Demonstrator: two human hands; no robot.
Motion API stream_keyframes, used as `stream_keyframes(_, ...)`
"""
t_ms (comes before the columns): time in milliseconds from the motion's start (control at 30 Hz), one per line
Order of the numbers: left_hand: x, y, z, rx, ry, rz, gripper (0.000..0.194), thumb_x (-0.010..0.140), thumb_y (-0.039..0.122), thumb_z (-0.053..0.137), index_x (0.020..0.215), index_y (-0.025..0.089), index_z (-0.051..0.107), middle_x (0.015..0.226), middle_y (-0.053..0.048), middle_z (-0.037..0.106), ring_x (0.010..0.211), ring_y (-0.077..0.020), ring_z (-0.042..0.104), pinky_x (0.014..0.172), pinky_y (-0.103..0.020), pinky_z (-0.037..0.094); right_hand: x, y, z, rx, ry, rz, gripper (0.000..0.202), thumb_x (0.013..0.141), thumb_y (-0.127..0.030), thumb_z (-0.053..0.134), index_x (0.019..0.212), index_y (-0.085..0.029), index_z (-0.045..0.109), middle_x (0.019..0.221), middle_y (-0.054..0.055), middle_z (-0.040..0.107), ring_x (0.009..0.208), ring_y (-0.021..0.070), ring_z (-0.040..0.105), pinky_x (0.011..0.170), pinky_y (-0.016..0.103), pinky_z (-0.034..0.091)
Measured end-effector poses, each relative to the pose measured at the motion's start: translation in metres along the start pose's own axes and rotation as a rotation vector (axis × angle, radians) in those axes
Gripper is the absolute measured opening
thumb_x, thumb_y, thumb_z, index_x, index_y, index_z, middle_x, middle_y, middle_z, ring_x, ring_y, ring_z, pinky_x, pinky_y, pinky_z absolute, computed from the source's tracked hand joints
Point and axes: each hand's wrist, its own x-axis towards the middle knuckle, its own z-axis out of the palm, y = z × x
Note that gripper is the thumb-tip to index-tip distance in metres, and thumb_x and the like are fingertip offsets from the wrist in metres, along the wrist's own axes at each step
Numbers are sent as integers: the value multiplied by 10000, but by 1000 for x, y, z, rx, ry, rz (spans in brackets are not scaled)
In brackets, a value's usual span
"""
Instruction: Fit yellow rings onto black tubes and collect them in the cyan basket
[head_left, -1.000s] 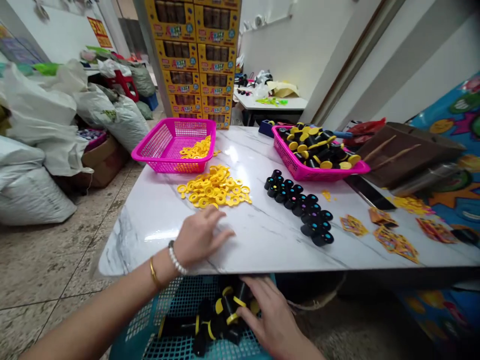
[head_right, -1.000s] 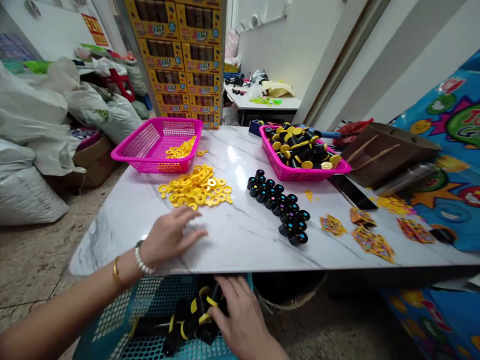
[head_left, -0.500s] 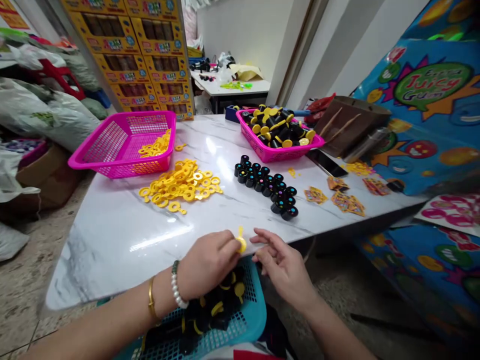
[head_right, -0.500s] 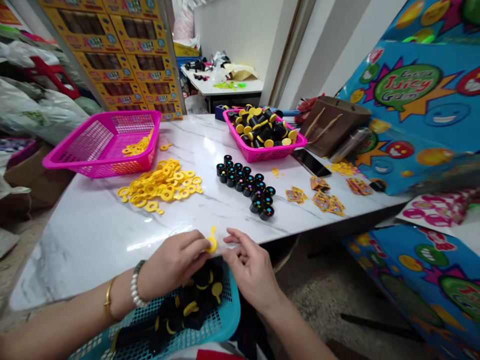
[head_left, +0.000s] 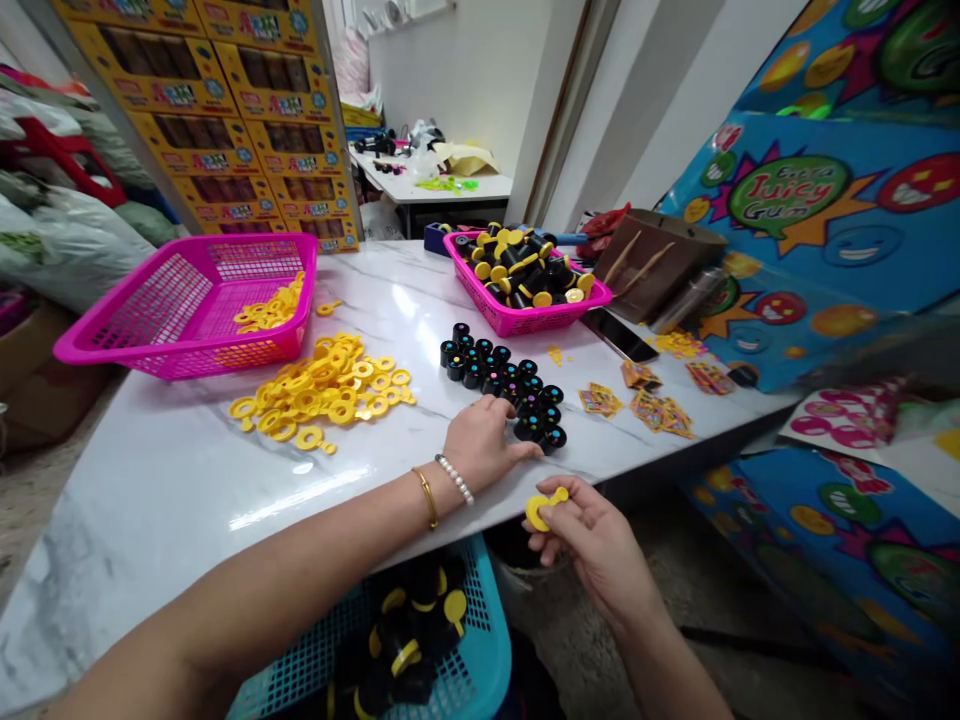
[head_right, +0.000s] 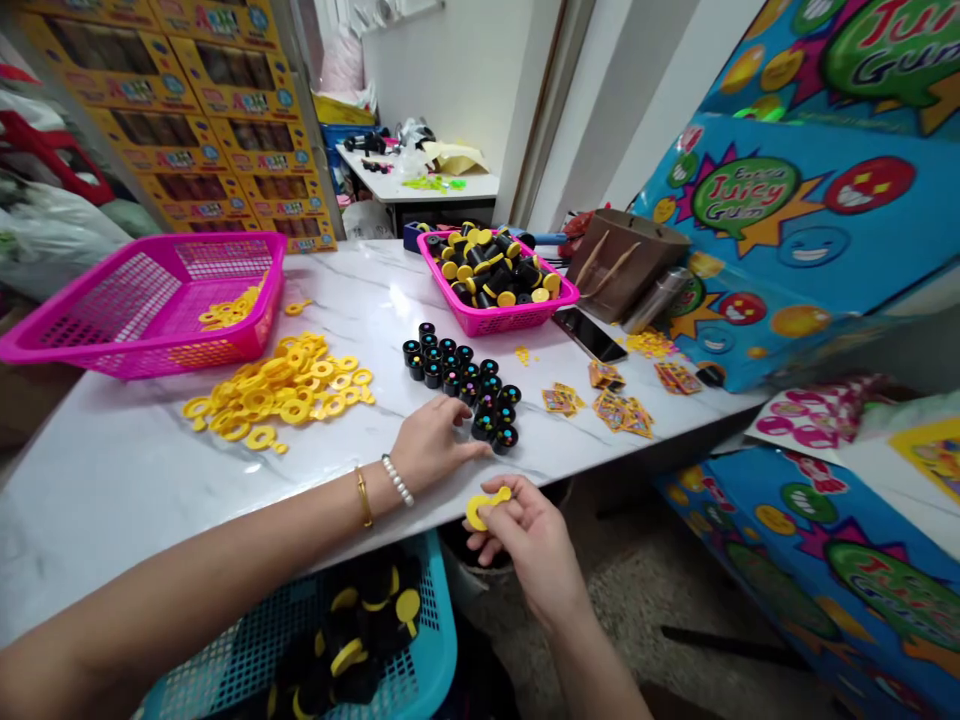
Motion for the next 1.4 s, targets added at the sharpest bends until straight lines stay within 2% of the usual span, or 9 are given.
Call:
stream_keyframes(100,4,-1,5,-63,-1,17,346,697,423,738,928,184,643,904,-36,577,763,-167,558,695,-299,476,-2,2,1,-17,-15,-5,300,761,-353,725,922,-161,560,716,44,687,568,140,635,467,199,484)
stream_keyframes(167,-4,-3,-5,-102,-25,26,264,712,345,717,908,185,643,917,-36,577,739,-147,551,686,-285,470,-2,1,2,-36,-12,-35,279,751,-348,735,889,-151,595,721,48,688,574,137,634,481,205,493)
stream_keyframes(267,-33,-10,-33,-96,-104,-34,230,713,249,675,916,170,600,759,-5,581,640,-131,531,607,-264,438,0,-3,2,-87,4,-74,268,742,-336,745,896,-142,642,718,57,698,533,121,612,482,211,493)
stream_keyframes(367,-72,-18,-62,-78,-152,-117,280,744,265,660,993,178,567,632,39,557,555,-119,508,553,-247,403,6,-8,10,-124,-5,-77,283,734,-346,748,905,-134,671,640,45,677,486,120,583,429,208,465)
stream_keyframes(533,-110,-25,-80,-88,-78,-90,342,786,283,676,1112,209,603,884,-23,633,725,-130,566,676,-261,450,25,-17,48,-217,-160,-31,308,726,-408,738,840,-127,685,477,1,600,353,81,467,330,175,356)
stream_keyframes(733,-107,-22,-80,-97,-111,-120,211,806,361,660,964,224,687,761,-2,561,706,-132,542,647,-240,419,37,-20,83,-317,-157,-105,306,677,-412,767,747,-132,664,430,-35,535,354,60,422,319,151,289)
stream_keyframes(1033,-107,-18,-87,-72,-143,-142,193,804,378,629,879,208,680,696,2,568,641,-131,513,600,-239,363,39,-17,83,-310,-140,-41,343,696,-462,747,765,-154,614,469,-15,586,403,97,515,411,197,446)
stream_keyframes(1233,-105,-11,-89,-337,-177,-230,302,909,340,454,824,205,711,645,13,613,582,-102,492,575,-229,345,38,-16,84,-343,-165,-88,340,719,-487,721,734,-168,605,551,7,631,466,124,584,460,228,501)
stream_keyframes(1400,-104,-13,-81,-486,-159,-398,358,900,364,450,765,169,718,545,31,535,521,-89,426,508,-215,297,36,-16,84,-362,-154,-129,350,717,-496,721,736,-176,580,592,3,648,490,134,620,475,229,514)
